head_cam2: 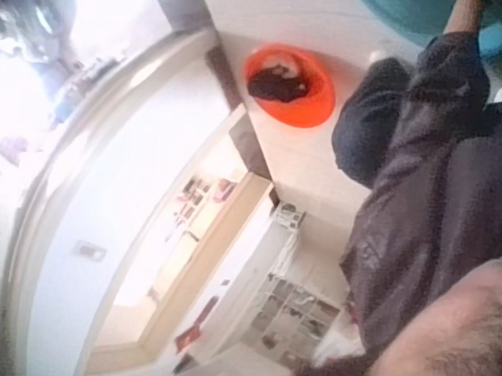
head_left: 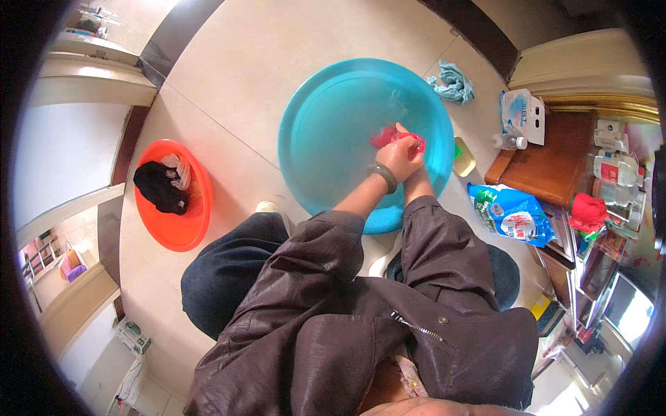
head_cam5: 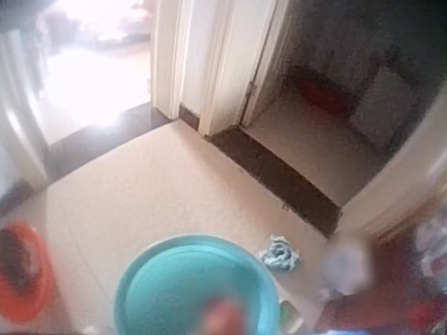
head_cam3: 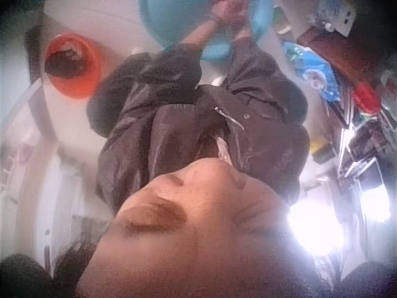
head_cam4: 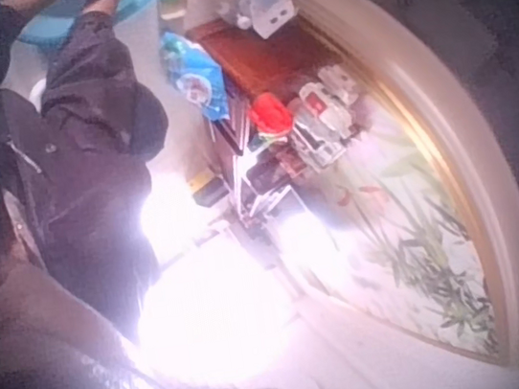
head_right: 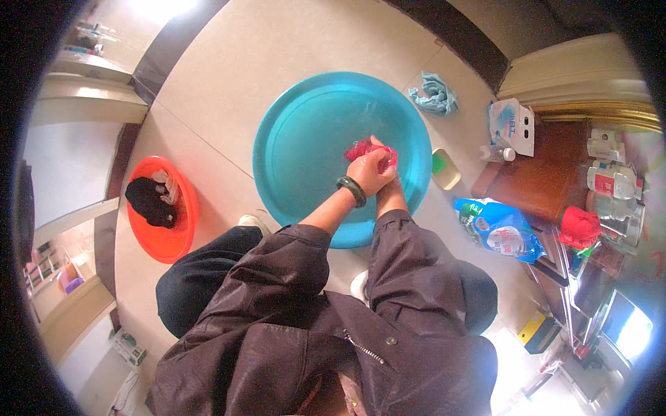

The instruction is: The person washes a dark garment and a red cloth by hand in a blue basin of water, rinsing and wringing each item. They place the dark garment into an orange basin and continue washing the red cloth, then carry the orange basin into an adjacent room.

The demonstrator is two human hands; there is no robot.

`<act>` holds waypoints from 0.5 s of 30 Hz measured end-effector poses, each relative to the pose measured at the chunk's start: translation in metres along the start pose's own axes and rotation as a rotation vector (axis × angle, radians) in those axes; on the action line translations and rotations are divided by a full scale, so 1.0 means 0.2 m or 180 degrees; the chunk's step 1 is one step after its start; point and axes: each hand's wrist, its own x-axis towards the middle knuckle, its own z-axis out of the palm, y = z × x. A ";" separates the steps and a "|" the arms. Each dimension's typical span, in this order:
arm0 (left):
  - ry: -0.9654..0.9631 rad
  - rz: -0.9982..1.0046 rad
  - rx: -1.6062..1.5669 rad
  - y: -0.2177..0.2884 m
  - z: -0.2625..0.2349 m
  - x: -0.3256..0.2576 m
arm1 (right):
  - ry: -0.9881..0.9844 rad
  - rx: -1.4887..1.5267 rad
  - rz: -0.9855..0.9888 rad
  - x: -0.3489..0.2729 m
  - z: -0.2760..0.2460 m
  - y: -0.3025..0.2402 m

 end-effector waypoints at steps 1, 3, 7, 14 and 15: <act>0.0303 -0.0267 0.0039 0.01 -0.01 0.01 | 0.0404 -0.0151 -0.0156 0.00 0.01 0.03; 0.0862 -0.0722 0.0062 -0.01 -0.02 0.04 | 0.1157 -0.0666 -0.0515 0.02 0.06 0.12; 0.0924 -0.1263 0.0315 -0.19 -0.11 0.13 | 0.1294 -0.0632 -0.0432 -0.01 0.23 0.22; 0.1211 -0.1260 -0.0135 -0.41 -0.27 0.05 | 0.2115 -0.1746 -0.0954 -0.05 0.22 0.08; 0.1265 -0.1450 -0.0201 -0.42 -0.27 0.03 | 0.2340 -0.2113 -0.0866 -0.06 0.21 0.08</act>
